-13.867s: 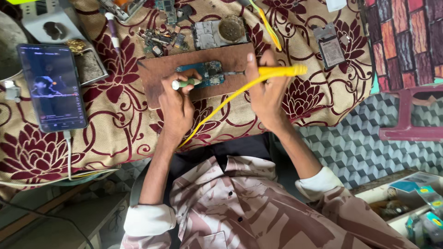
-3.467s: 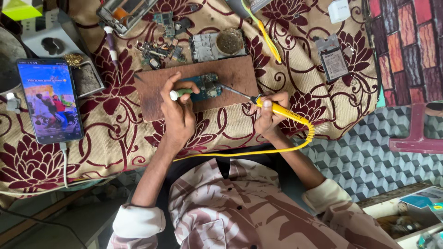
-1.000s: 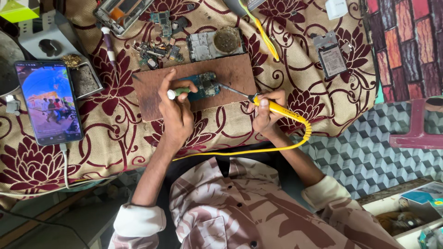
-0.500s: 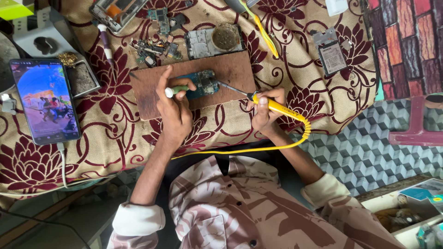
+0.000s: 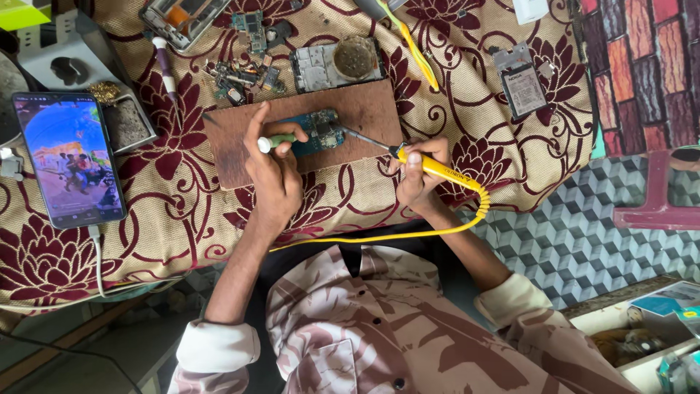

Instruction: The person uses a soldering iron and a green-handled tool to work on a small blue circuit board placed on a wooden board. They repeatedly apply the soldering iron to specific points on the board while holding it steady with the other tool.

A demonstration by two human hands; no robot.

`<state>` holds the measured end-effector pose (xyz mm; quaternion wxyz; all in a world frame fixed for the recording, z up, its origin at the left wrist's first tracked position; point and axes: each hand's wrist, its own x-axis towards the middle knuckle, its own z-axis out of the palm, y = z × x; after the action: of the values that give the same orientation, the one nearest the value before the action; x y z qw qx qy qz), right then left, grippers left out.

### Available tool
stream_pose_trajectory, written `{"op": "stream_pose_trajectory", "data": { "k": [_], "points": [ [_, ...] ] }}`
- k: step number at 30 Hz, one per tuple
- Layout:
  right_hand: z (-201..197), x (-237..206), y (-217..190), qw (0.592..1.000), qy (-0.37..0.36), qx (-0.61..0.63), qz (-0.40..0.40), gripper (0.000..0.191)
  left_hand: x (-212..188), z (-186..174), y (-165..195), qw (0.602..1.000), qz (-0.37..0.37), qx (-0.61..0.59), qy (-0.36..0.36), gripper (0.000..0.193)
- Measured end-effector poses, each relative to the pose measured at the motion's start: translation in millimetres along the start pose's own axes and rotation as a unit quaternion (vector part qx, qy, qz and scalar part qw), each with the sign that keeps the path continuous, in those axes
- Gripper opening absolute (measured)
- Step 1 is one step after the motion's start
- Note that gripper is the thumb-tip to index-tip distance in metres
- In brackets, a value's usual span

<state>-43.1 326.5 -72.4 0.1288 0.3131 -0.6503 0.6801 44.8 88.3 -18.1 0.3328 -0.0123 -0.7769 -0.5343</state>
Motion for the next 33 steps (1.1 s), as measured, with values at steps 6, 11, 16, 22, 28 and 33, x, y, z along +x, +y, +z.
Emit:
{"op": "stream_pose_trajectory", "data": {
  "k": [6, 11, 16, 22, 28, 33],
  "points": [
    [0.3, 2.4, 3.3, 1.000, -0.003, 0.013, -0.020, 0.026, 0.4, 2.7, -3.9, 1.000, 0.006, 0.007, -0.001, 0.059],
    [0.8, 2.2, 2.7, 1.000, -0.002, 0.011, -0.011, 0.027, -0.1, 2.9, -3.4, 1.000, 0.005, 0.009, 0.002, 0.058],
    [1.0, 2.4, -0.9, 1.000, -0.004, 0.010, -0.010, 0.027, 1.1, 1.2, -2.4, 1.000, 0.006, 0.003, -0.001, 0.060],
    [-0.4, 2.1, -3.3, 1.000, -0.011, 0.001, 0.003, 0.028, 1.7, 2.7, -2.5, 1.000, 0.003, 0.008, 0.003, 0.055],
    [0.4, 1.6, -0.2, 1.000, -0.002, -0.008, -0.020, 0.027, 0.7, 1.6, -2.6, 1.000, 0.001, 0.005, 0.005, 0.057],
    [0.4, 2.0, 0.7, 1.000, 0.000, -0.016, -0.018, 0.028, 0.9, 2.0, -3.3, 1.000, 0.009, 0.011, 0.007, 0.052]
  ]
}}
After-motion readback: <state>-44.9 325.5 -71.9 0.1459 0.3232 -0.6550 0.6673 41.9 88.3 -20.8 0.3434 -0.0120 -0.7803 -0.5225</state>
